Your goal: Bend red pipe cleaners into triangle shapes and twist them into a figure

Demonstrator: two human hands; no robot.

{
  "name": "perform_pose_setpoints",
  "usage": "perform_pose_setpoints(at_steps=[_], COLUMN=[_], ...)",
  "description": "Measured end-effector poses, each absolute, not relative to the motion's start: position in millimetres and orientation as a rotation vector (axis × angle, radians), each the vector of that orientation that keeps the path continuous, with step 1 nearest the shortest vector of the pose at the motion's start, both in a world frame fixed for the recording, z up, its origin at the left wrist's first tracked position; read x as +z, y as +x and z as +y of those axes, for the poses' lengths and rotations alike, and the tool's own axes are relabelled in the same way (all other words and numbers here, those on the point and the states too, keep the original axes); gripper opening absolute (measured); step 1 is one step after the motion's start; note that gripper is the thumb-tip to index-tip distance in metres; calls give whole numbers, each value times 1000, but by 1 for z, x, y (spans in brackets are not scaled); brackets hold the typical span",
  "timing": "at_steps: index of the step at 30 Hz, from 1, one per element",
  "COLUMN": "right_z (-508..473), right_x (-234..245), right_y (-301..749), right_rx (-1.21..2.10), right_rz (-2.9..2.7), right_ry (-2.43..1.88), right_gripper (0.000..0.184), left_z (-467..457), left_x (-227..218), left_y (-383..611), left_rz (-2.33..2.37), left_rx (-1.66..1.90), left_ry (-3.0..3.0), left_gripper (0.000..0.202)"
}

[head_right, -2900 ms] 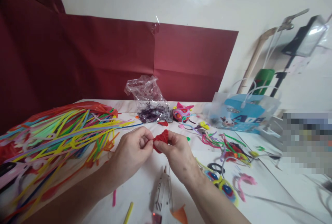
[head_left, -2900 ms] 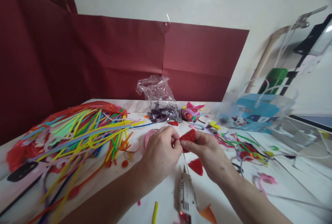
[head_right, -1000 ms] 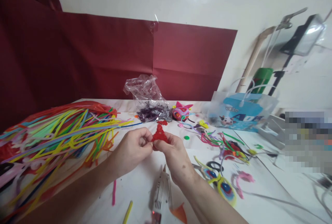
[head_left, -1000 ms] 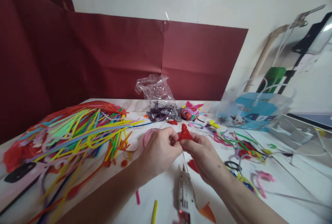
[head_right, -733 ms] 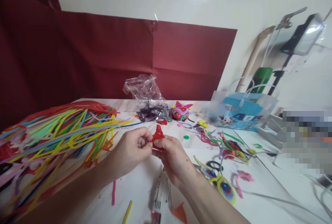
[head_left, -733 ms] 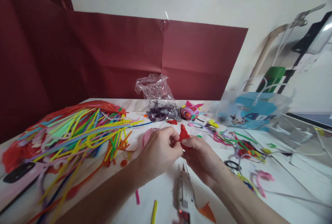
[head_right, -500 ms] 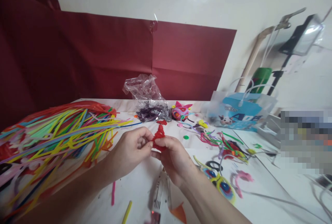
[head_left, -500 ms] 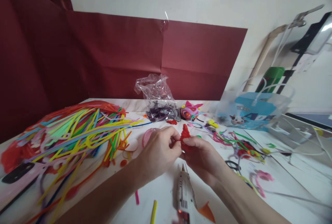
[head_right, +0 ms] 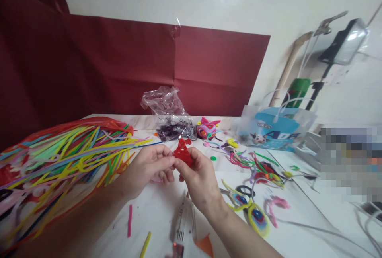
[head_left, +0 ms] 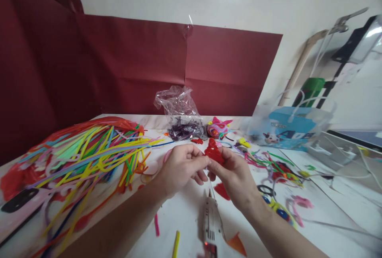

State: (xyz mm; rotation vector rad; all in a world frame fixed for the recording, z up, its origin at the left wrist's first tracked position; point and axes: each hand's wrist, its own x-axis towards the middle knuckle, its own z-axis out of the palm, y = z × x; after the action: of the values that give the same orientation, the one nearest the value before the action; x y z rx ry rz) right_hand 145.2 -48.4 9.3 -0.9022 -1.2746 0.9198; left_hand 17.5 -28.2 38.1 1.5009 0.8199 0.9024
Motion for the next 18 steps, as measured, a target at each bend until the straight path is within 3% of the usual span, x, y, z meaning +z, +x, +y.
perform_pose_setpoints(at_steps=[10,18], right_z=[-46,-51], right_x=[22,23], right_y=[163,156], right_rx=[1174,844], right_rz=[-1315,-1357], right_ry=[-908,-999], right_gripper=[26,17], left_z=[-20,-22], left_x=[27,28], left_y=[18,20], left_rz=[815,889], left_rx=[1099,1095], left_ry=[1565,1635], left_gripper=[16,14])
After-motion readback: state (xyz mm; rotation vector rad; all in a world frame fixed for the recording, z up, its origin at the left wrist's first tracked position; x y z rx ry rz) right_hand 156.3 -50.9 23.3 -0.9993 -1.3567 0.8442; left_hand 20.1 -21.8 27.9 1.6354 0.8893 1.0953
